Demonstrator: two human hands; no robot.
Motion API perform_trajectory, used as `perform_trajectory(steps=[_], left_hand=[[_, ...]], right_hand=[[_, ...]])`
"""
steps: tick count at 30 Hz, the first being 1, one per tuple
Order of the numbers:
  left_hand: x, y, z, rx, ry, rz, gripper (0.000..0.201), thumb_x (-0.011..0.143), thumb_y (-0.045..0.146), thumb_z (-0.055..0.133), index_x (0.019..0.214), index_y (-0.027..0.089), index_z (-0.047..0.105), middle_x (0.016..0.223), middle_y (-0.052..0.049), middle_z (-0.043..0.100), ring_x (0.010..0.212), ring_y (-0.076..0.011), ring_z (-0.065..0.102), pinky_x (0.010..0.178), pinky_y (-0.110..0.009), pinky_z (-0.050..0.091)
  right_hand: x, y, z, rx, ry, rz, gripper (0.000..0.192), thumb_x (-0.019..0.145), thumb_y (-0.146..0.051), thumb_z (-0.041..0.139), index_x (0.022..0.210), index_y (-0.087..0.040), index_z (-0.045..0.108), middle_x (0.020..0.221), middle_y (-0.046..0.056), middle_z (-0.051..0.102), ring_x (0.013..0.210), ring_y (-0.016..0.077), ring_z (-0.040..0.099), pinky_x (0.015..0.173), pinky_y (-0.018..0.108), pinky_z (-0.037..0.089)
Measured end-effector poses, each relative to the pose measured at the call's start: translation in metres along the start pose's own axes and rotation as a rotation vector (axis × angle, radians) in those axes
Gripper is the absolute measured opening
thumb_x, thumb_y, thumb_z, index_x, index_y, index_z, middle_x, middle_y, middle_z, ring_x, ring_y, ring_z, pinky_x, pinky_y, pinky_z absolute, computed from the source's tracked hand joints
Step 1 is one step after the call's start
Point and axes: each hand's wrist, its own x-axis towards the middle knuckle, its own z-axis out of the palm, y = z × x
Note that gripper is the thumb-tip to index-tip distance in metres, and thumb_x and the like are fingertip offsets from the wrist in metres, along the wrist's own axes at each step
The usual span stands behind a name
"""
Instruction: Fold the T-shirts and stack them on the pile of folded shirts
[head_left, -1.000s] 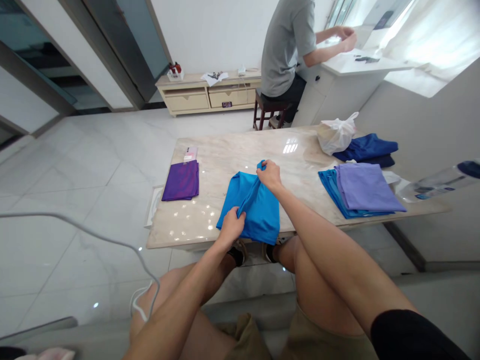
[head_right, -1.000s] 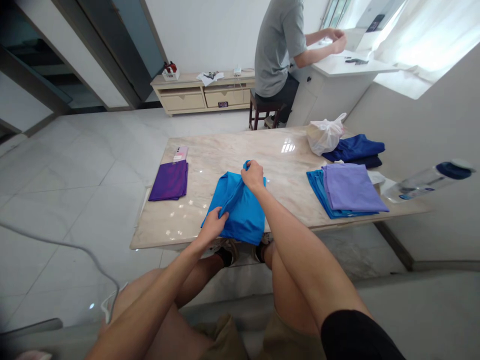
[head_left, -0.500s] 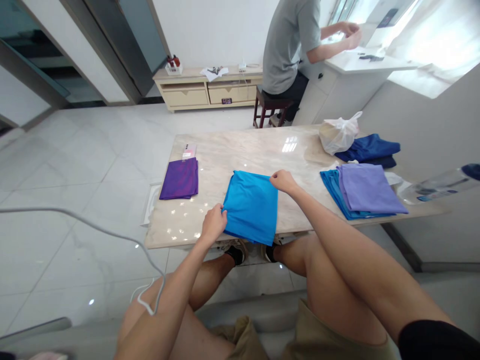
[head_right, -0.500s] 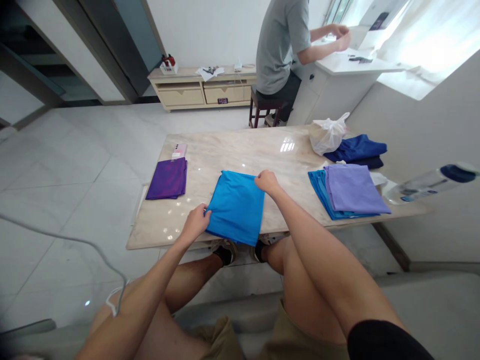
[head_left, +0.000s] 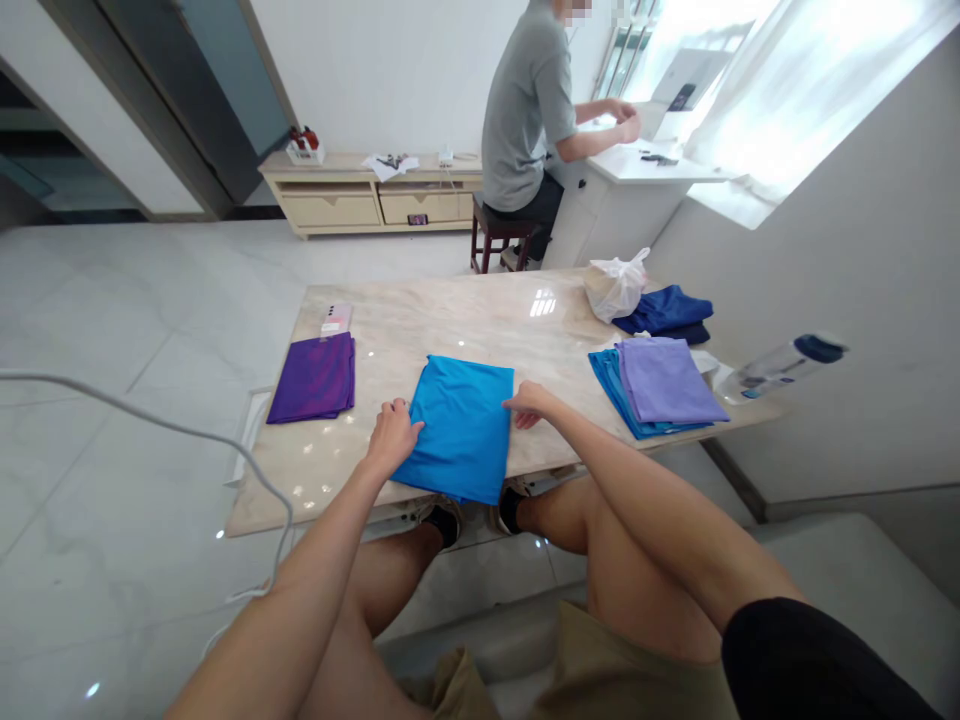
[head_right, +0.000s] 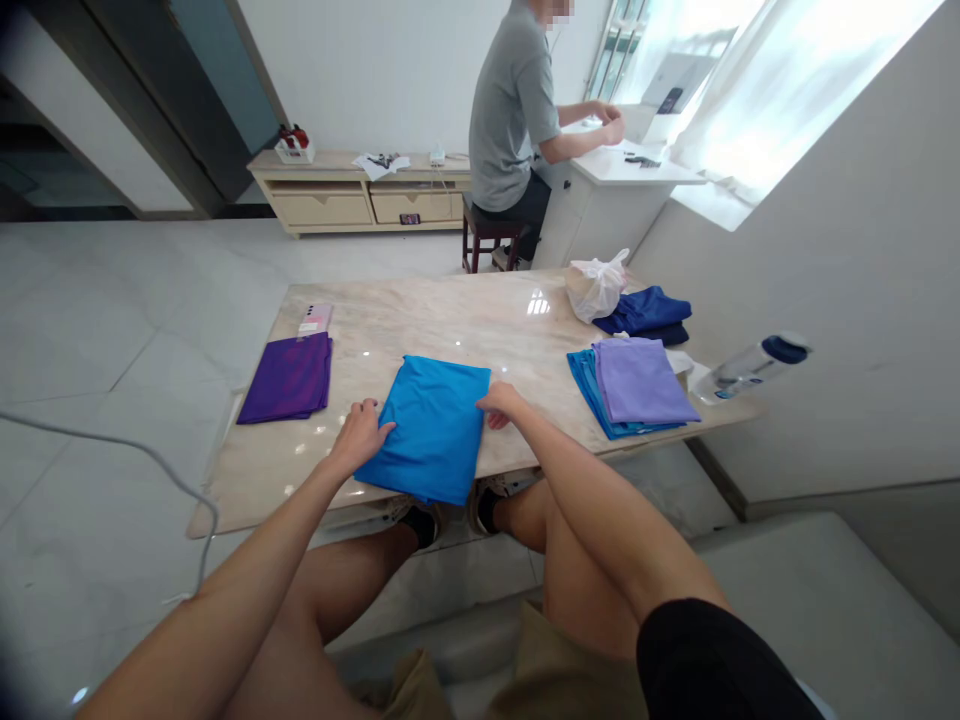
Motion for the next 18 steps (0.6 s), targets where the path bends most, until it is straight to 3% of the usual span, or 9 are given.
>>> perform_trajectory(steps=[6, 11, 13, 16, 18], left_hand=[[0.008, 0.010, -0.010, -0.024, -0.117, -0.139, 0.042, 0.104, 0.035, 0.069, 0.136, 0.011, 0.060, 0.131, -0.025, 0.076, 0.124, -0.0373, 0.075, 0.091, -0.036, 0.053], [0.008, 0.020, -0.009, 0.027, -0.176, -0.103, 0.033, 0.101, 0.028, 0.067, 0.130, 0.013, 0.072, 0.134, -0.026, 0.077, 0.128, -0.0393, 0.075, 0.092, -0.038, 0.056], [0.007, 0.022, -0.008, 0.038, -0.227, -0.080, 0.032, 0.093, 0.024, 0.075, 0.124, 0.016, 0.077, 0.132, -0.025, 0.079, 0.127, -0.0409, 0.076, 0.094, -0.039, 0.058], [0.006, 0.025, -0.008, 0.021, -0.262, -0.081, 0.037, 0.078, 0.021, 0.089, 0.113, 0.017, 0.080, 0.128, -0.023, 0.082, 0.124, -0.0428, 0.077, 0.096, -0.040, 0.060], [0.007, 0.027, -0.009, -0.012, -0.249, -0.079, 0.039, 0.077, 0.027, 0.092, 0.113, 0.017, 0.081, 0.130, -0.022, 0.081, 0.124, -0.0418, 0.077, 0.098, -0.039, 0.060]], right_hand=[[0.008, 0.010, 0.002, 0.100, -0.020, 0.018, 0.028, 0.099, -0.032, 0.083, 0.092, -0.006, 0.077, 0.068, 0.014, 0.078, 0.055, 0.0202, 0.075, 0.060, 0.031, 0.067], [0.012, 0.014, 0.015, 0.029, -0.071, 0.029, 0.029, 0.096, -0.033, 0.088, 0.084, -0.010, 0.075, 0.072, 0.012, 0.080, 0.055, 0.0167, 0.074, 0.059, 0.027, 0.063], [0.012, 0.015, 0.017, -0.051, -0.083, 0.016, 0.028, 0.094, -0.031, 0.089, 0.082, -0.011, 0.075, 0.072, 0.012, 0.080, 0.057, 0.0174, 0.074, 0.059, 0.027, 0.062], [0.011, 0.016, 0.012, -0.130, -0.007, -0.034, 0.024, 0.092, -0.027, 0.089, 0.082, -0.011, 0.075, 0.070, 0.012, 0.078, 0.062, 0.0208, 0.076, 0.058, 0.028, 0.062], [0.009, 0.018, 0.008, -0.079, 0.040, -0.066, 0.022, 0.091, -0.028, 0.089, 0.086, -0.011, 0.075, 0.072, 0.012, 0.078, 0.067, 0.0227, 0.078, 0.058, 0.028, 0.062]])
